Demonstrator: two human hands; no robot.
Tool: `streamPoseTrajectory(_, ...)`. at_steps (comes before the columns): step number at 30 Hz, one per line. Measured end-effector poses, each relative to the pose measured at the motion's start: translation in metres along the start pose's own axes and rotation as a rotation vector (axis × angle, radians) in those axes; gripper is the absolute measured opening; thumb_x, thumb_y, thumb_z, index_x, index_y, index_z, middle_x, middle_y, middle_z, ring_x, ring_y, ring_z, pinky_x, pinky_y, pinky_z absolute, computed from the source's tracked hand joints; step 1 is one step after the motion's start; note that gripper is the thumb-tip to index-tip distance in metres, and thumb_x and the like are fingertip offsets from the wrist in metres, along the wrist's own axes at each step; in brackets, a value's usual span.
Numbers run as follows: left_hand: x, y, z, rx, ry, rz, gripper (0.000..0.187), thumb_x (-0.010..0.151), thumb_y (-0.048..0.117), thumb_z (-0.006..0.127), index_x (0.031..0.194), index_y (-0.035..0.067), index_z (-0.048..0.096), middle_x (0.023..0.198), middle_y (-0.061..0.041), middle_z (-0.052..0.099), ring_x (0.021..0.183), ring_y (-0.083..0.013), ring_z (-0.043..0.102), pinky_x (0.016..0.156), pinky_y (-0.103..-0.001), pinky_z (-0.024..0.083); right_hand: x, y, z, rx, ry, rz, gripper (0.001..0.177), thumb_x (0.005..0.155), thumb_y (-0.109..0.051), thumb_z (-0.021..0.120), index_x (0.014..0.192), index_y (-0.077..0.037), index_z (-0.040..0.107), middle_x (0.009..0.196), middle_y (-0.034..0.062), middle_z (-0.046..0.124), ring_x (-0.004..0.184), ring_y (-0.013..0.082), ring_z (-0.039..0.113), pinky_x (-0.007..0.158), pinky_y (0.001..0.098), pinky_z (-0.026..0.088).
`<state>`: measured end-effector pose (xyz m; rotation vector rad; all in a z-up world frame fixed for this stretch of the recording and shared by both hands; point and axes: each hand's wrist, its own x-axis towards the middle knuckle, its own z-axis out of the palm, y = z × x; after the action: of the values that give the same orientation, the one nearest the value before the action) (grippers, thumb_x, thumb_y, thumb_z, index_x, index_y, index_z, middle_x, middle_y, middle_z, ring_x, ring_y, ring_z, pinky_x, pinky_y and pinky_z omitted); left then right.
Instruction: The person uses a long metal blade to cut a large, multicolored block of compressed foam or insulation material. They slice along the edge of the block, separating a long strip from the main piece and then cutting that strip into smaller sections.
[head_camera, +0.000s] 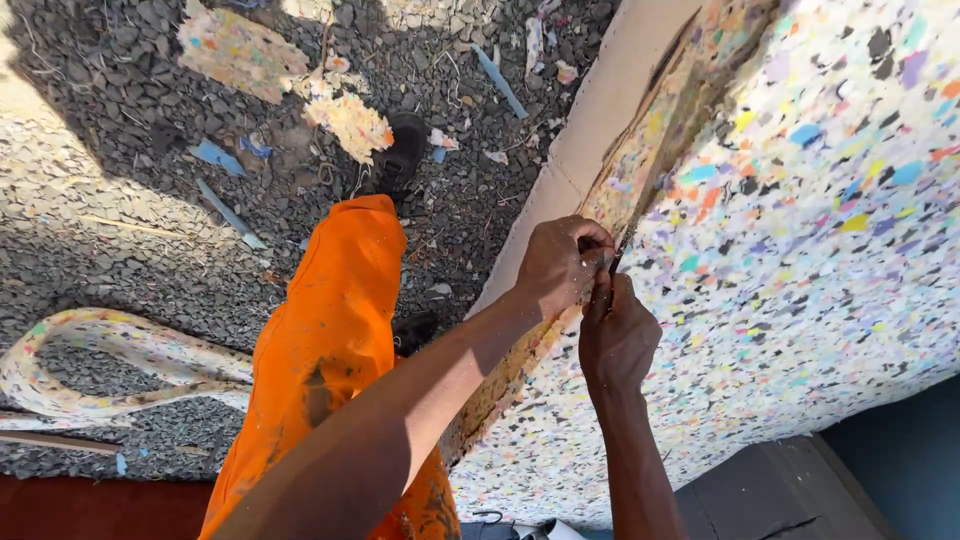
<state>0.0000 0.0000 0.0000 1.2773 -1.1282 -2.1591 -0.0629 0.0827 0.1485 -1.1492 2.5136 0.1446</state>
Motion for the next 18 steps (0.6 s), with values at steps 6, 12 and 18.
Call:
streamPoseTrajectory(6, 0.003, 0.008, -0.007, 0.111, -0.088, -0.11, 0.009, 0.118, 0.017, 0.092, 0.117, 0.009, 0.095, 0.111, -0.018, 0.089, 0.101, -0.0348, 0.089, 0.096, -0.045, 0.075, -0.001, -0.011, -0.003, -0.015, 0.059, 0.01, 0.046, 0.141, -0.035, 0.063, 0.101, -0.015, 0.071, 0.066, 0.0157, 0.074, 0.069, 0.0499, 0.08, 0.059, 0.0533, 0.064)
streamPoseTrajectory(12, -0.026, 0.025, -0.009, 0.048, -0.051, 0.059, 0.01, 0.112, 0.003, 0.089, 0.122, 0.004, 0.093, 0.112, -0.03, 0.088, 0.115, -0.0574, 0.088, 0.103, -0.058, 0.073, -0.02, 0.0, -0.002, 0.121, 0.083, 0.001, 0.047, 0.143, -0.031, 0.062, 0.101, -0.013, 0.071, 0.069, 0.014, 0.078, 0.066, 0.051, 0.077, 0.053, 0.0521, 0.06)
streamPoseTrajectory(18, -0.026, 0.008, -0.008, 0.046, 0.057, 0.179, 0.006, 0.114, 0.019, 0.095, 0.111, 0.013, 0.095, 0.101, -0.019, 0.088, 0.105, -0.0425, 0.091, 0.09, -0.048, 0.074, -0.006, -0.005, 0.001, 0.087, 0.122, -0.078, 0.047, 0.143, -0.03, 0.061, 0.101, -0.011, 0.072, 0.068, 0.0225, 0.072, 0.064, 0.056, 0.074, 0.049, 0.0513, 0.058)
